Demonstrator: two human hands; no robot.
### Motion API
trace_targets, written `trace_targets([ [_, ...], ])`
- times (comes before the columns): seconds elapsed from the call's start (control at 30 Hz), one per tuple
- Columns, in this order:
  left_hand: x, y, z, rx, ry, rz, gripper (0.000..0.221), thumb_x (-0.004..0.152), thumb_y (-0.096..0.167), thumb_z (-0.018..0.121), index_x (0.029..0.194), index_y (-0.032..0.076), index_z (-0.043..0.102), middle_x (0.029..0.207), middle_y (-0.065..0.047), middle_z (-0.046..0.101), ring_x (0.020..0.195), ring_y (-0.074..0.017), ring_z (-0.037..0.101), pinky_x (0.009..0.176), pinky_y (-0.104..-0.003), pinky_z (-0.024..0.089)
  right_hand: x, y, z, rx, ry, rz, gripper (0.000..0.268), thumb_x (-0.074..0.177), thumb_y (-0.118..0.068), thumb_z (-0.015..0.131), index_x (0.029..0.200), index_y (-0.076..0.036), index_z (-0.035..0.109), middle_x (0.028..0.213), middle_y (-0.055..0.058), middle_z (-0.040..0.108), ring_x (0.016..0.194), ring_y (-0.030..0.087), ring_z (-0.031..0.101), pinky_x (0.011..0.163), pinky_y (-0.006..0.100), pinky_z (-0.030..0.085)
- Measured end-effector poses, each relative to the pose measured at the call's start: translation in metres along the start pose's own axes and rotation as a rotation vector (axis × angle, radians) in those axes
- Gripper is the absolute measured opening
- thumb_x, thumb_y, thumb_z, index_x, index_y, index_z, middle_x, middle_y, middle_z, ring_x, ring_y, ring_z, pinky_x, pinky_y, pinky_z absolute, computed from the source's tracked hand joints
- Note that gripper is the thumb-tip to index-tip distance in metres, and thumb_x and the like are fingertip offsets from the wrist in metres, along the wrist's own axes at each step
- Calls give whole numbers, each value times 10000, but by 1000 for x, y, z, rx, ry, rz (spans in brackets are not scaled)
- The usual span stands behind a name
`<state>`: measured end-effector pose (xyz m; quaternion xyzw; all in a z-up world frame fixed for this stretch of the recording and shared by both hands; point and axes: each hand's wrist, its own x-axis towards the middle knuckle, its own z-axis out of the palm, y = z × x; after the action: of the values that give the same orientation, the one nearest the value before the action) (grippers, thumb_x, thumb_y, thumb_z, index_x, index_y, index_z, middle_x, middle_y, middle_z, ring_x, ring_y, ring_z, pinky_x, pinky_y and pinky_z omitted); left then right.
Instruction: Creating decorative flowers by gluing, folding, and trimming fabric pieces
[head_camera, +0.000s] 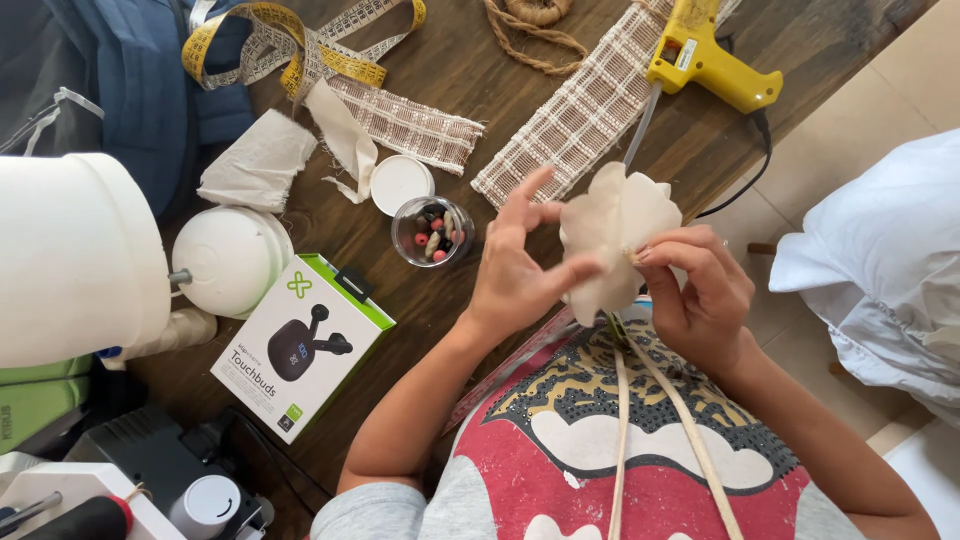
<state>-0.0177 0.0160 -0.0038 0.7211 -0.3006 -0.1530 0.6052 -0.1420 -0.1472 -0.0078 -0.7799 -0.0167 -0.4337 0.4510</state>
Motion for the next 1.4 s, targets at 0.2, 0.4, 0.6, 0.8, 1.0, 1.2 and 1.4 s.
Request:
trace_targets([
  [0.2, -10, 29, 5, 417, -43, 318, 628, 855, 680, 683, 1342, 285, 647, 1662, -147, 341, 1565, -406, 231, 1277, -599, 194, 19, -15, -6, -3, -151, 77, 67, 926, 92, 747, 900, 48, 704, 905, 178, 717, 726, 301, 670, 636, 362, 544],
  [0.4, -4, -2, 23, 396, 21, 414, 213, 842, 422, 853, 1028, 338, 788, 1557, -34, 513, 1587, -335, 274, 1281, -503, 155, 49, -38, -10, 81, -256, 123, 80, 915, 80, 734, 882, 25, 686, 915, 164, 721, 651, 215, 589, 596, 318, 543],
  [0.6, -4, -16, 42, 376, 27, 358, 249, 796, 428, 839, 1015, 340, 757, 1434, 35, 575, 1528, -299, 387, 1270, -473, 224, 42, -24, -22, 419, -322, 338, 78, 884, 137, 682, 900, 73, 641, 895, 192, 694, 724, 184, 678, 619, 321, 604],
  [0.8, -7, 8, 28, 286, -95, 271, 666, 839, 483, 836, 1381, 203, 567, 1438, -44, 589, 1480, -340, 488, 1284, -471, 326, 42, -24, -39, 443, -372, 471, 52, 1002, -19, 580, 1042, 12, 570, 1006, 204, 663, 745, 232, 676, 676, 268, 615],
  [1.0, -13, 5, 21, 131, 21, 339, 532, 836, 293, 899, 1267, 112, 645, 1450, -182, 567, 1338, -336, 611, 1187, -448, 503, 42, -20, -39, 494, -374, 491, 45, 996, 18, 584, 1037, 4, 570, 980, 185, 657, 885, 230, 684, 786, 301, 649],
  [1.2, -9, 19, 17, 263, 58, 581, 302, 899, 173, 867, 1125, 40, 716, 1260, -146, 669, 1159, -350, 664, 1063, -448, 570, 42, -19, -32, 616, -389, 464, 70, 994, -19, 593, 1042, -23, 542, 974, 176, 653, 786, 210, 678, 771, 293, 630],
  [1.4, -5, 27, 9, 309, 8, 632, 258, 961, 173, 808, 1155, 48, 691, 1182, -107, 668, 1066, -314, 667, 986, -418, 580, 44, -17, -30, 714, -377, 511, 105, 976, -22, 616, 1044, -37, 537, 926, 205, 661, 743, 224, 682, 736, 283, 626],
])
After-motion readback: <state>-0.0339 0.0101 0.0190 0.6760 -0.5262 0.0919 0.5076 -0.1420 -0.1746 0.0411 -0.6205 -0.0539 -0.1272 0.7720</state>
